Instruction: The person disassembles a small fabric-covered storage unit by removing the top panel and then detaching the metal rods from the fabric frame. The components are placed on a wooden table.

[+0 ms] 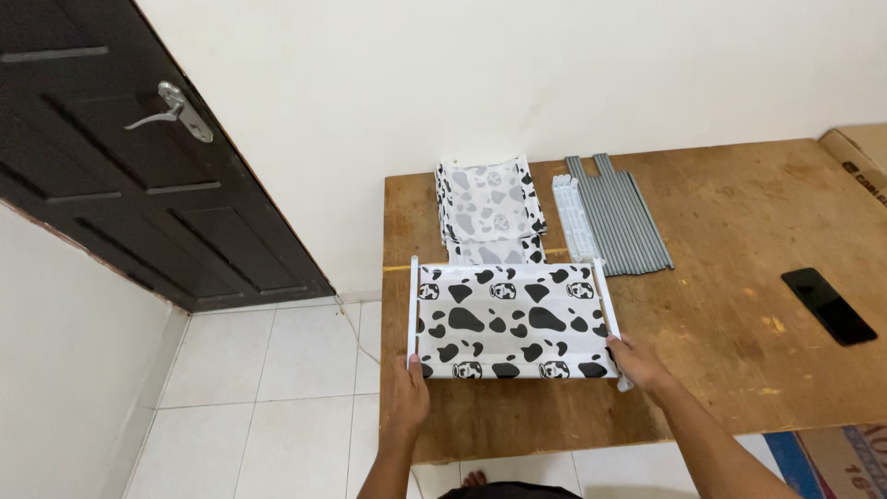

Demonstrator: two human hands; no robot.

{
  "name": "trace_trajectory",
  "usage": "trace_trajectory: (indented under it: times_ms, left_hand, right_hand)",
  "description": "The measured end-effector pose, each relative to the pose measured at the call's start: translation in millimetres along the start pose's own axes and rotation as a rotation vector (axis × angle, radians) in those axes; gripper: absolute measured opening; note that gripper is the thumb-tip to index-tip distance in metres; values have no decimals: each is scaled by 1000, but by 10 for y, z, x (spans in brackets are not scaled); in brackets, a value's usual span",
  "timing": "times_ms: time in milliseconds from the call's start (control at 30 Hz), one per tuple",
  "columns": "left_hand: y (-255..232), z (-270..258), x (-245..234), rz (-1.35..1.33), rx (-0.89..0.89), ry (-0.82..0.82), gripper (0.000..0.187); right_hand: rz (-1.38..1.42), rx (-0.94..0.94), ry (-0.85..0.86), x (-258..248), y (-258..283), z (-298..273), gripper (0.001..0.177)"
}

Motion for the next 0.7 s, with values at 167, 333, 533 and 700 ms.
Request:
trace_trajectory:
  times_ms: [167, 333, 533, 700]
  left_hand:
    - [32, 58, -37, 66, 10, 44, 49]
    - [21, 84, -31, 56, 33, 36, 47]
    - [129, 154, 48, 109, 192, -33, 43]
    - [272, 280, 169, 99, 325, -94, 42]
  right_hand:
    - [-80, 12, -27, 113, -157, 21, 46]
    - [-99, -2, -93, 126, -266, 98, 39]
    - [-154, 12, -97, 146, -310, 140, 39]
    - [-205, 5, -89, 96, -295, 242, 40]
Point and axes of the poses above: each hand's wrist, its own z-axis towards the middle knuckle, its own x-axis out of the palm, y = z × x, the point moved 3 cm from there along z, towards the middle knuckle, and after that the axes turned 1 degree about z, right-handed, at the moved point
